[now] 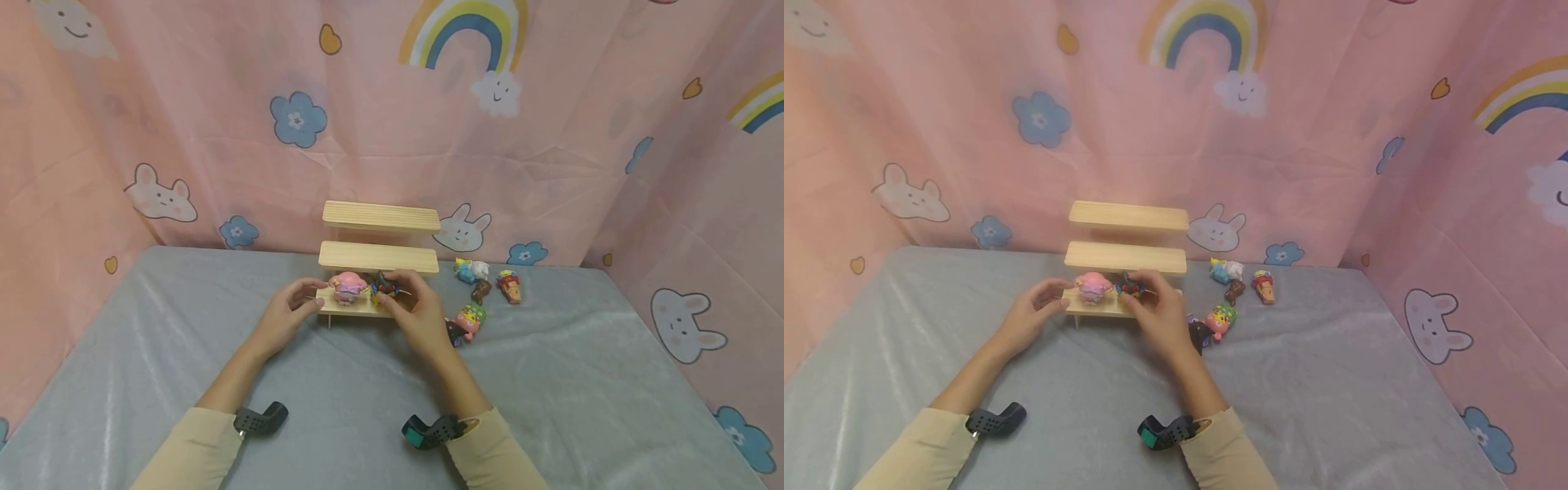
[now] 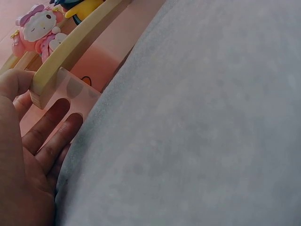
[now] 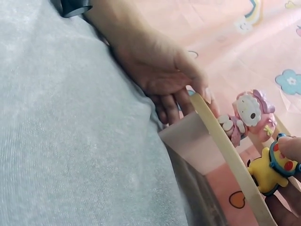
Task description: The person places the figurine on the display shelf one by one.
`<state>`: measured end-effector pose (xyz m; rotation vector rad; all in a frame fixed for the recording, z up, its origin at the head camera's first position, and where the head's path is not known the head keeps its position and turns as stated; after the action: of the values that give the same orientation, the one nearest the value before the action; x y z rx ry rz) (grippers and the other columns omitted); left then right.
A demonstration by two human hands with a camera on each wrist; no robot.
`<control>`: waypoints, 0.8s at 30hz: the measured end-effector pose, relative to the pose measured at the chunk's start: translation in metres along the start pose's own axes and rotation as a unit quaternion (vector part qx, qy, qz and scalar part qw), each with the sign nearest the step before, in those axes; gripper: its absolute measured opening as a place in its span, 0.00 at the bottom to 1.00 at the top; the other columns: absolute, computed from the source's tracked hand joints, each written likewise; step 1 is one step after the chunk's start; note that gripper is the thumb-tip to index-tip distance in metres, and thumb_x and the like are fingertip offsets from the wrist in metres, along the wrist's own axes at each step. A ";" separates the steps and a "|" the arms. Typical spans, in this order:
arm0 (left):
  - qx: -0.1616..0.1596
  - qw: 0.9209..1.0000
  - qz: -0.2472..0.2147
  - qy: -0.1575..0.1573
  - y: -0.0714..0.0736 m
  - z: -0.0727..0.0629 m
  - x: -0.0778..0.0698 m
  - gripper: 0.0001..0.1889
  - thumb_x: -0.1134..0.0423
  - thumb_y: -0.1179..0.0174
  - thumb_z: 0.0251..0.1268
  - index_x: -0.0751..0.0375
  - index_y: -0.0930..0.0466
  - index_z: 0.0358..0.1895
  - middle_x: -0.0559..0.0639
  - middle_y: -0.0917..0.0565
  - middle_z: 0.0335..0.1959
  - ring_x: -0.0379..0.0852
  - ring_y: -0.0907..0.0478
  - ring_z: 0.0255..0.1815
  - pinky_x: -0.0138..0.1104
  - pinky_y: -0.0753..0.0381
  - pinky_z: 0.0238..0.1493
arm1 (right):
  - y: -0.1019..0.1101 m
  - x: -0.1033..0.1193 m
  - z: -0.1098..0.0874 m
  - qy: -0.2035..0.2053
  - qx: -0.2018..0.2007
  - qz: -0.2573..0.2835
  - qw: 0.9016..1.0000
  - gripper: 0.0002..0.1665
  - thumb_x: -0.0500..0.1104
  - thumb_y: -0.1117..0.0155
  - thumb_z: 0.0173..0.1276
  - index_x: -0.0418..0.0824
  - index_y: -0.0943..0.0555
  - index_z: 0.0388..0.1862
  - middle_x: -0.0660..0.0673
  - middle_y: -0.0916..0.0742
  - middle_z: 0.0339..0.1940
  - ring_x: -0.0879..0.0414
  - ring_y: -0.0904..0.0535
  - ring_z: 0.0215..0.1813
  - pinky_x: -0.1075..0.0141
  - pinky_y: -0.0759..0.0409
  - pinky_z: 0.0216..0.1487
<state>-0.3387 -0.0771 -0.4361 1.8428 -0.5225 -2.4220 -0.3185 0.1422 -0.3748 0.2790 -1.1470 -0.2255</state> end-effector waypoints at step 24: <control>-0.001 1.000 -0.008 -0.003 0.000 0.000 -0.001 0.17 0.63 0.42 0.74 0.64 0.24 0.61 0.61 0.19 0.62 0.53 0.23 0.62 0.31 0.24 0.59 | 0.030 0.011 0.002 -0.010 -0.034 -0.019 0.999 0.23 0.39 0.29 0.68 0.41 0.20 0.61 0.41 0.16 0.60 0.41 0.19 0.61 0.47 0.19 0.62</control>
<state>-0.3384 -0.0773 -0.4354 1.8460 -0.5060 -2.4393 -0.3148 0.1669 -0.3546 0.2391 -1.1531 -0.2999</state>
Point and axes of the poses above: each hand's wrist, its own z-axis towards the middle knuckle, its own y-axis out of the back of the hand, x = y × z, the point moved 9 cm from there along z, towards the middle knuckle
